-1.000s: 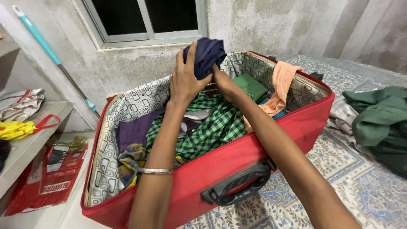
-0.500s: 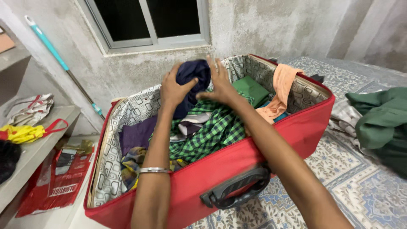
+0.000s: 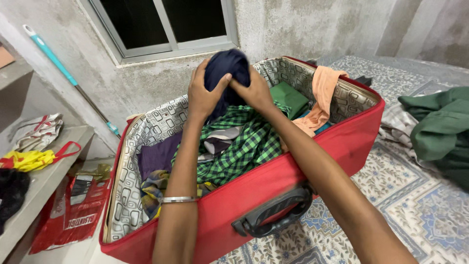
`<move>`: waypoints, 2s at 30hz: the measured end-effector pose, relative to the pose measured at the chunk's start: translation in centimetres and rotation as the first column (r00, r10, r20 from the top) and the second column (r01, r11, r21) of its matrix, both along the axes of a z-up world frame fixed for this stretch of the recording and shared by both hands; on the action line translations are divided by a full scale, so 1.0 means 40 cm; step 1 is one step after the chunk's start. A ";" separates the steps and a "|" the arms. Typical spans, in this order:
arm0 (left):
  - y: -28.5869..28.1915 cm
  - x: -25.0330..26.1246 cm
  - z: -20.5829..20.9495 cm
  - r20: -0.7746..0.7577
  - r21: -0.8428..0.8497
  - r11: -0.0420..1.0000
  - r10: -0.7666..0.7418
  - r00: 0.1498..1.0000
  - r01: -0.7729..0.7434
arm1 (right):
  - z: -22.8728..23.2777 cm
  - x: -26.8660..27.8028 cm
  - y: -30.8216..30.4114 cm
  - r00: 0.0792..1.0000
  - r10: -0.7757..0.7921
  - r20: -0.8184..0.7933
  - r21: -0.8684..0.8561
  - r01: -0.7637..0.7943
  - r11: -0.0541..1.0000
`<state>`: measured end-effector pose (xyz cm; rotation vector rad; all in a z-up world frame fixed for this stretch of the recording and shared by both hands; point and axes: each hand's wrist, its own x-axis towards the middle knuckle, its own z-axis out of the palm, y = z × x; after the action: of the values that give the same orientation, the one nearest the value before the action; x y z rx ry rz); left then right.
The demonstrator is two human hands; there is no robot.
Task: The person folds several items of clothing by hand and places them inside a red suitcase on a bed, shifting other garments to make room.
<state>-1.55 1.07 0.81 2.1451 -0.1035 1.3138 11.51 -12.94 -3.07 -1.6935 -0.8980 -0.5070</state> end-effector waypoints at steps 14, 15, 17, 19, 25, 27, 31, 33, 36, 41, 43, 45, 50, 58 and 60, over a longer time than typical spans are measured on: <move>-0.074 -0.012 0.016 -0.150 0.139 0.980 -0.118 0.982 0.139 | 0.026 0.039 -0.006 0.452 0.721 -0.525 0.712 -0.231 0.663; -0.077 -0.013 0.018 -0.168 0.132 0.982 -0.112 0.979 0.135 | 0.014 0.054 -0.002 0.382 0.805 -0.453 0.751 -0.323 0.576; -0.084 -0.009 0.016 -0.052 0.238 0.957 -0.155 0.987 0.163 | -0.006 0.082 0.009 0.361 0.829 -0.427 0.744 -0.381 0.549; -0.086 -0.005 0.010 0.002 0.283 0.946 -0.166 0.986 0.159 | -0.017 0.090 0.011 0.341 0.823 -0.453 0.711 -0.419 0.565; -0.070 -0.003 -0.001 -0.011 0.200 0.979 -0.029 1.000 0.031 | 0.006 0.069 -0.001 0.462 0.548 -0.697 0.391 -0.395 0.831; -0.063 -0.005 -0.002 0.020 0.212 0.977 0.004 1.000 -0.009 | -0.021 0.083 -0.008 0.587 0.338 -0.736 0.231 -0.252 0.940; -0.049 -0.022 -0.012 -0.187 0.175 0.982 0.109 0.976 -0.077 | -0.058 0.127 -0.004 0.994 -0.092 0.057 0.050 0.089 0.995; -0.043 -0.020 -0.017 -0.280 0.168 0.980 0.147 0.949 -0.102 | -0.047 0.112 -0.010 0.969 -0.029 0.247 0.015 0.026 1.000; -0.032 -0.005 -0.023 -0.161 0.181 0.981 0.098 0.982 -0.068 | -0.019 0.052 -0.011 0.935 0.073 0.348 -0.080 -0.048 0.996; -0.020 0.002 -0.030 -0.097 0.087 0.988 0.139 0.986 -0.130 | 0.014 0.006 -0.014 0.880 0.399 0.259 -0.199 -0.355 0.913; -0.021 -0.003 -0.031 -0.078 0.068 0.989 0.136 0.988 -0.131 | 0.011 0.000 -0.010 0.880 0.352 0.320 -0.222 -0.292 0.930; -0.024 -0.003 -0.033 -0.053 0.068 0.992 0.112 0.992 -0.108 | 0.006 0.005 -0.011 0.914 0.237 0.328 -0.246 -0.159 0.956; -0.038 0.008 -0.022 0.097 0.322 0.938 0.100 0.990 -0.126 | -0.017 0.032 -0.014 0.957 0.065 0.283 -0.100 -0.038 0.994; -0.075 -0.013 0.025 0.152 0.350 0.934 0.021 0.988 -0.074 | 0.004 0.025 -0.008 0.988 0.051 -0.147 0.221 -0.017 0.975; -0.084 -0.012 0.029 0.135 0.404 0.903 0.097 0.986 -0.145 | 0.025 0.027 -0.005 0.970 0.172 -0.170 0.353 -0.103 0.930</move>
<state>-2.04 -2.29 1.97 2.4585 -0.3252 1.6010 12.58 -13.16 -2.06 -1.3264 -0.7300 -0.3660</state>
